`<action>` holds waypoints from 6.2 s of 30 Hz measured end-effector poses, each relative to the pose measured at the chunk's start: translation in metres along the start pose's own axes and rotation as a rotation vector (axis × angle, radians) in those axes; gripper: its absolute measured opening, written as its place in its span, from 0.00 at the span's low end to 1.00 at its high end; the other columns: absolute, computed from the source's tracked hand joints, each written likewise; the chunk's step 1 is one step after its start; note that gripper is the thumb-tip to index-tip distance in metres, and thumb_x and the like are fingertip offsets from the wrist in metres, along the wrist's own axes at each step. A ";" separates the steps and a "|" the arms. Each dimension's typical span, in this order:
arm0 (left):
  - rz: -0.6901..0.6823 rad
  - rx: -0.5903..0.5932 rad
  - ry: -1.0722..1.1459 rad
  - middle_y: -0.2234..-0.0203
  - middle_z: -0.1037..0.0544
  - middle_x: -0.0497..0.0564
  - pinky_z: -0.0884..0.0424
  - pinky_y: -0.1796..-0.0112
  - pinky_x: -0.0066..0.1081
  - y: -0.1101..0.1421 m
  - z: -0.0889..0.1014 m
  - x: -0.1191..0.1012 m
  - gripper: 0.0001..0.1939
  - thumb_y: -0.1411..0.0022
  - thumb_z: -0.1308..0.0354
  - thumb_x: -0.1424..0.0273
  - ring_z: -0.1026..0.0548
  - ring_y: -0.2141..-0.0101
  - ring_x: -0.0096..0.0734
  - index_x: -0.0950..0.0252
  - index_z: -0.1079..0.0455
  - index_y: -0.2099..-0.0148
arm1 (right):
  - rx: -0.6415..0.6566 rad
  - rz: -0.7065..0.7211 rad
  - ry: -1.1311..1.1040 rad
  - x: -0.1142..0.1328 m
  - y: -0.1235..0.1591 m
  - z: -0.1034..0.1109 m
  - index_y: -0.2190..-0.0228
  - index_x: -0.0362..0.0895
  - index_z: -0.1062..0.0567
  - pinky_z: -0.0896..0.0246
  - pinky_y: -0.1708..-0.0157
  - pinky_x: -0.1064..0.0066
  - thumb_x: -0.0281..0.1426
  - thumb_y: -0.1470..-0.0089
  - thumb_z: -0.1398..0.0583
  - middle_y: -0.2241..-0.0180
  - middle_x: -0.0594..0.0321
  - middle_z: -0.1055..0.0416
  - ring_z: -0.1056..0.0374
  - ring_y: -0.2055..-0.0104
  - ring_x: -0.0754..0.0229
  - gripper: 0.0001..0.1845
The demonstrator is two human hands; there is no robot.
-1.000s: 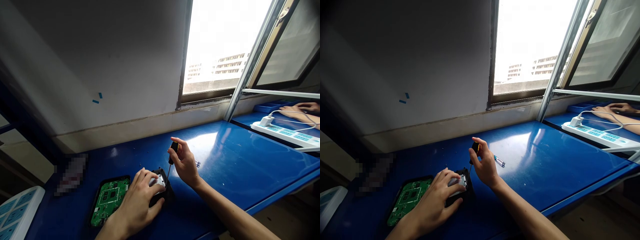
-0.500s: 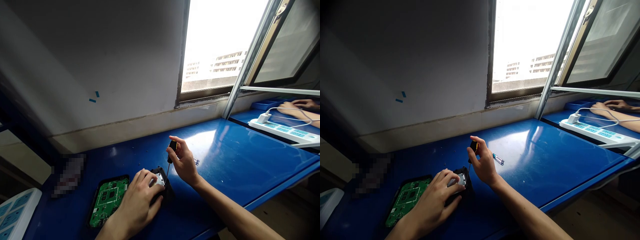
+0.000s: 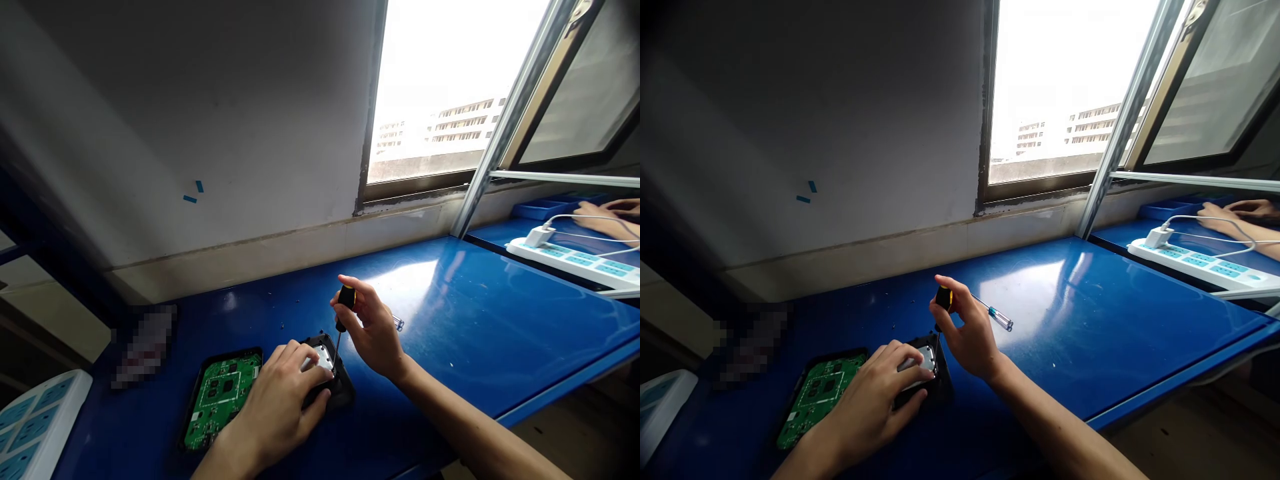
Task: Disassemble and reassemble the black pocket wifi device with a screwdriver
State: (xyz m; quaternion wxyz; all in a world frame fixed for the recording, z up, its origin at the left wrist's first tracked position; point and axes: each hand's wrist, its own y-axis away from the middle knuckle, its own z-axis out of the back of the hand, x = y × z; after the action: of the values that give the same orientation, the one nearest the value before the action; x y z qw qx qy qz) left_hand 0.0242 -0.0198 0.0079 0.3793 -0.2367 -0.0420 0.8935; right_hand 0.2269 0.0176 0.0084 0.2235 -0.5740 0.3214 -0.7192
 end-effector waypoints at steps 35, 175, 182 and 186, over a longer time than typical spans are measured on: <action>0.262 0.203 0.031 0.35 0.35 0.56 0.37 0.37 0.61 0.004 0.018 0.012 0.53 0.56 0.22 0.52 0.41 0.33 0.64 0.52 0.39 0.31 | 0.269 0.024 -0.225 0.021 0.005 0.005 0.40 0.58 0.36 0.21 0.60 0.62 0.35 0.27 0.50 0.48 0.58 0.23 0.21 0.61 0.61 0.18; 0.219 0.206 0.077 0.35 0.36 0.55 0.33 0.39 0.53 0.006 0.016 0.017 0.48 0.50 0.28 0.48 0.38 0.37 0.58 0.52 0.39 0.31 | 0.079 0.353 0.135 0.020 0.004 0.003 0.42 0.54 0.28 0.27 0.71 0.65 0.26 0.37 0.38 0.61 0.61 0.34 0.29 0.66 0.60 0.24; 0.222 0.226 0.047 0.35 0.37 0.56 0.34 0.38 0.52 0.006 0.017 0.017 0.49 0.49 0.28 0.47 0.39 0.36 0.57 0.54 0.40 0.30 | 0.114 0.307 0.087 0.024 0.007 0.002 0.33 0.53 0.37 0.22 0.62 0.58 0.20 0.34 0.47 0.51 0.55 0.26 0.25 0.57 0.56 0.32; 0.224 0.242 0.048 0.35 0.37 0.57 0.34 0.38 0.52 0.005 0.018 0.016 0.50 0.48 0.29 0.46 0.39 0.36 0.56 0.55 0.41 0.29 | 0.040 0.375 0.209 0.025 0.002 0.002 0.36 0.56 0.32 0.26 0.68 0.62 0.22 0.40 0.35 0.62 0.61 0.28 0.28 0.66 0.58 0.35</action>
State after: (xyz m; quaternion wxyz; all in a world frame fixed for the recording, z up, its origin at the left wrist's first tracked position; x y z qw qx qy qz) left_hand 0.0034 -0.0102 0.0167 0.3038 -0.2136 0.1018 0.9229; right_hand 0.2228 -0.0015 0.0237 0.3302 -0.4220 0.4294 -0.7270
